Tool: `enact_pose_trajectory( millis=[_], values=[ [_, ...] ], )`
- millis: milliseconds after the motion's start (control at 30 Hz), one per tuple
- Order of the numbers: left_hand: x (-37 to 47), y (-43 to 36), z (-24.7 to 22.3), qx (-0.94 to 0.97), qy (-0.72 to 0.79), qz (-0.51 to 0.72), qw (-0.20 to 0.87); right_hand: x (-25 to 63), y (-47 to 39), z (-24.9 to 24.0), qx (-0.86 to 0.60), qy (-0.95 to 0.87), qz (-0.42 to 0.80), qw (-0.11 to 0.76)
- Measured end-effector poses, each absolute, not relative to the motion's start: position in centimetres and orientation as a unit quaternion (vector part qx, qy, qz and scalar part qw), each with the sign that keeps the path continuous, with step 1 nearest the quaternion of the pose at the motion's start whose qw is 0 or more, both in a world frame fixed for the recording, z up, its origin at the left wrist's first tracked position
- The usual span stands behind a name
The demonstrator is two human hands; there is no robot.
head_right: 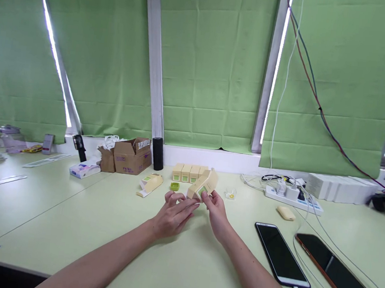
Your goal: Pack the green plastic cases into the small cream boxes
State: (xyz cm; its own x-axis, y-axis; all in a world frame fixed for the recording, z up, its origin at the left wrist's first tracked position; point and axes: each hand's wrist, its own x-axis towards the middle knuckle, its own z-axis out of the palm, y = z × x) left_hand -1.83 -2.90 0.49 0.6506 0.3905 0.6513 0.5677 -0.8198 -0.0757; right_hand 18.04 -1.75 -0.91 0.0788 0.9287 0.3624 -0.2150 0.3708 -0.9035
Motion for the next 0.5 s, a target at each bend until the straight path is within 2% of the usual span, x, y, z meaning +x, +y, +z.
enact_pose_trajectory(
  millis=[133, 300, 500],
  values=[
    [-1.8, -3.1, 0.5, -0.864, -0.180, -0.417, 0.218, 18.1, -2.0, -0.9, -0.318, -0.489, 0.449, 0.677],
    [-1.7, -3.2, 1.1, -0.830, -0.207, -0.477, 0.203, 18.0, -2.3, -0.8, -0.294, -0.485, 0.437, 0.698],
    [-1.8, -1.9, 0.8, -0.788, -0.302, -0.519, 0.135, 17.9, -2.8, -1.5, -0.385, -0.582, 0.261, 0.667]
  ],
)
